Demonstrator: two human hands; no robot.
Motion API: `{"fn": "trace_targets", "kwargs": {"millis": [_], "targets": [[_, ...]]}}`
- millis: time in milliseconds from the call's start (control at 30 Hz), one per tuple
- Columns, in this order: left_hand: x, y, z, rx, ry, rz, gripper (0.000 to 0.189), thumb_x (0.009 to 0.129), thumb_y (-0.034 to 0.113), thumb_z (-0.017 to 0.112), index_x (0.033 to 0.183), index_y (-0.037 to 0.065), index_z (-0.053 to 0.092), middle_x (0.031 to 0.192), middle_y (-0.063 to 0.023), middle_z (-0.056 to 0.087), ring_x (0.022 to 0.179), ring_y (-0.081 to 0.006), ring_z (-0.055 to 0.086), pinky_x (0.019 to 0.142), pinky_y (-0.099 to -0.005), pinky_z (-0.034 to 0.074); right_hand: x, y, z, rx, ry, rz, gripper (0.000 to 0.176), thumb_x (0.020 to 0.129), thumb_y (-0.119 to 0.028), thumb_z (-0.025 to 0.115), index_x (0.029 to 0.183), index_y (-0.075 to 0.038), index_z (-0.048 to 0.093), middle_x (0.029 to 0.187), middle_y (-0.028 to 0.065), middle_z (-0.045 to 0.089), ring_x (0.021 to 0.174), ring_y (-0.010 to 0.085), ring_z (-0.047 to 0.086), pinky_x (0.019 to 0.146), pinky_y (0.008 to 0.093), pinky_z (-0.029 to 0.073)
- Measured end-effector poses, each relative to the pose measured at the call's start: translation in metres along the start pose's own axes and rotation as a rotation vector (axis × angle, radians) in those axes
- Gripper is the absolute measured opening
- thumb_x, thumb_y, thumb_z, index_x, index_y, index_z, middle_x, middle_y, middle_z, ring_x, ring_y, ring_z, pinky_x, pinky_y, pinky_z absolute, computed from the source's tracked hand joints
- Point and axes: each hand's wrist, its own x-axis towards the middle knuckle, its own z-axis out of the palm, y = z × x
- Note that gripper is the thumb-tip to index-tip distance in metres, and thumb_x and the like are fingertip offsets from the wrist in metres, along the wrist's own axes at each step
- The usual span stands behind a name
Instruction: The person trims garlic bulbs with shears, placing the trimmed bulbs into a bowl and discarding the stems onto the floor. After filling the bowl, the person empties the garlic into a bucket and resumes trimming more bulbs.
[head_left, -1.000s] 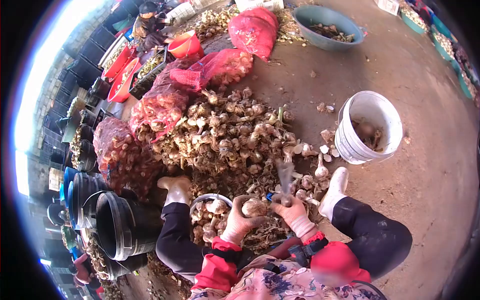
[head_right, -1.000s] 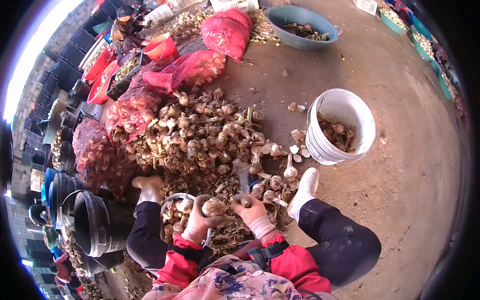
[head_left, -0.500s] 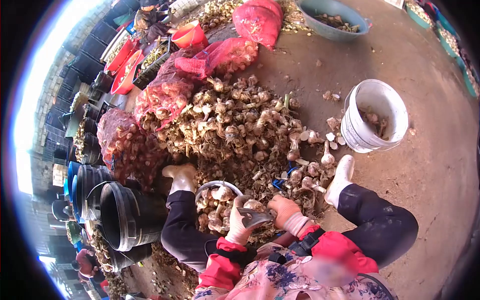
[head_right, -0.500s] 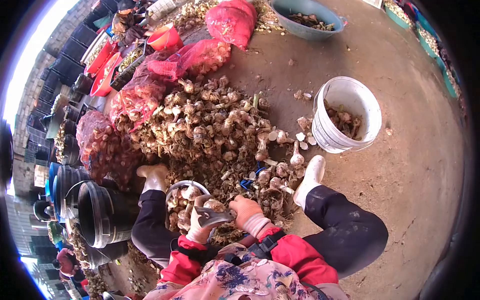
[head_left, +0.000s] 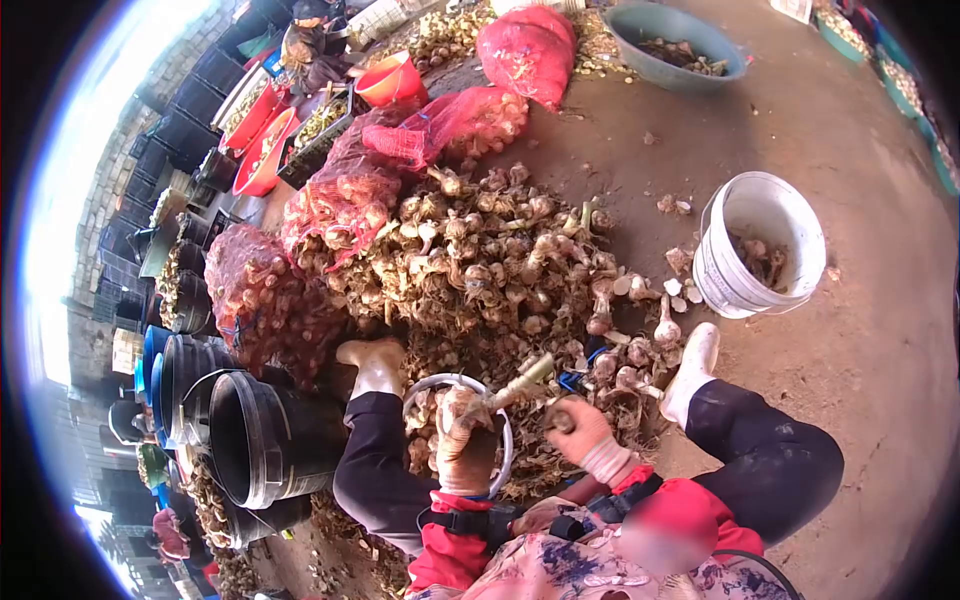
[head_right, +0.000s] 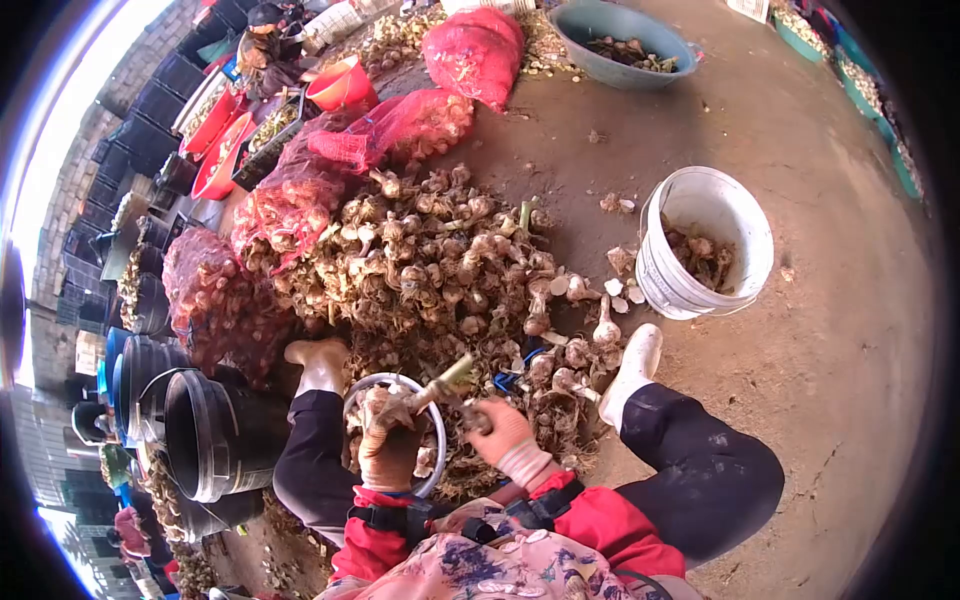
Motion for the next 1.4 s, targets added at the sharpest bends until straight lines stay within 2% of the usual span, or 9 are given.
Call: {"fn": "trace_targets", "kwargs": {"millis": [300, 633, 733, 767, 833, 933, 1067, 1233, 1400], "targets": [[-0.02, 0.007, 0.055, -0.222, 0.151, -0.132, 0.035, 0.082, 0.015, 0.058, 0.114, 0.005, 0.048, 0.104, -0.0056, 0.054, 0.093, -0.0212, 0.056, 0.093, -0.0372, 0.043, 0.006, 0.068, 0.033, 0.183, -0.093, -0.018, 0.025, 0.074, -0.017, 0.066, 0.095, -0.003, 0.063, 0.091, 0.0162, 0.061, 0.086, 0.0317, 0.061, 0.076, 0.037, 0.049], [-0.019, -0.048, -0.046, -0.107, -0.059, -0.135, 0.044, 0.086, 0.021, 0.058, 0.126, 0.006, 0.048, 0.107, -0.007, 0.059, 0.096, -0.022, 0.058, 0.09, -0.0424, 0.048, 0.004, 0.05, 0.012, -0.091, -0.546, 0.213, 0.048, 0.07, -0.009, 0.064, 0.118, -0.007, 0.06, 0.093, 0.0125, 0.068, 0.081, 0.0219, 0.063, 0.075, 0.0327, 0.052], [-0.01, -0.057, -0.073, -0.297, -0.014, -0.238, 0.044, 0.091, 0.028, 0.053, 0.129, 0.007, 0.048, 0.099, -0.0068, 0.063, 0.088, -0.0189, 0.062, 0.089, -0.0347, 0.048, 0.008, 0.127, 0.049, -0.002, -0.506, 0.123, 0.032, 0.071, -0.007, 0.058, 0.102, -0.007, 0.063, 0.086, 0.0092, 0.067, 0.082, 0.0211, 0.062, 0.075, 0.0342, 0.049], [-0.004, -0.006, 0.033, -0.416, 0.078, -0.037, 0.041, 0.091, 0.027, 0.053, 0.128, 0.008, 0.05, 0.106, -0.0081, 0.062, 0.091, -0.0214, 0.061, 0.086, -0.0387, 0.05, 0.012, 0.153, 0.059, -0.072, -0.53, 0.132, 0.028, 0.071, -0.009, 0.057, 0.098, -0.008, 0.064, 0.088, 0.0106, 0.068, 0.088, 0.0226, 0.063, 0.077, 0.0355, 0.048], [0.02, 0.03, 0.04, -0.423, -0.095, 0.116, 0.043, 0.091, 0.028, 0.057, 0.129, 0.008, 0.05, 0.114, -0.0083, 0.06, 0.096, -0.024, 0.06, 0.085, -0.0427, 0.052, -0.018, 0.119, 0.022, -0.062, -0.498, 0.337, 0.016, 0.075, -0.013, 0.054, 0.087, -0.008, 0.063, 0.086, 0.0148, 0.066, 0.085, 0.0289, 0.063, 0.074, 0.0393, 0.047], [0.037, 0.067, 0.072, -0.284, -0.283, 0.226, 0.052, 0.089, 0.033, 0.061, 0.131, 0.007, 0.048, 0.12, -0.0088, 0.057, 0.104, -0.0274, 0.058, 0.091, -0.0448, 0.049, 0.01, 0.097, 0.013, -0.166, -0.058, 0.328, 0.016, 0.075, -0.019, 0.058, 0.085, -0.008, 0.062, 0.086, 0.0173, 0.065, 0.082, 0.0349, 0.062, 0.073, 0.0414, 0.047], [0.036, 0.052, -0.023, 0.303, -0.037, -0.073, 0.068, 0.069, 0.001, 0.074, 0.128, 0.008, 0.04, 0.098, -0.0051, 0.059, 0.094, -0.0214, 0.06, 0.085, -0.0374, 0.051, 0.02, 0.065, -0.023, 0.225, 0.496, 0.303, 0.026, 0.071, -0.025, 0.068, 0.092, -0.009, 0.066, 0.085, 0.0122, 0.068, 0.08, 0.0259, 0.064, 0.075, 0.0366, 0.05], [0.007, 0.067, -0.029, 2.104, -0.151, -0.269, 0.091, 0.051, 0.025, 0.087, 0.13, 0.004, 0.045, 0.104, -0.0221, 0.061, 0.095, -0.0398, 0.06, 0.091, -0.0413, 0.047, -0.012, -0.042, -0.106, 0.734, 0.742, 0.257, 0.019, 0.076, -0.006, 0.069, 0.095, -0.006, 0.064, 0.076, 0.0069, 0.065, 0.057, 0.0157, 0.063, 0.047, 0.0262, 0.047], [0.057, -0.041, 0.025, 1.29, -0.278, -0.144, 0.056, 0.069, 0.023, 0.078, 0.119, 0.007, 0.059, 0.109, -0.0135, 0.065, 0.101, -0.0301, 0.062, 0.088, -0.0392, 0.048, -0.019, -0.053, -0.121, 0.84, 0.906, 0.116, 0.017, 0.076, 0.004, 0.066, 0.09, -0.004, 0.062, 0.072, 0.0015, 0.06, 0.047, 0.0105, 0.054, 0.041, 0.0208, 0.042]]}}
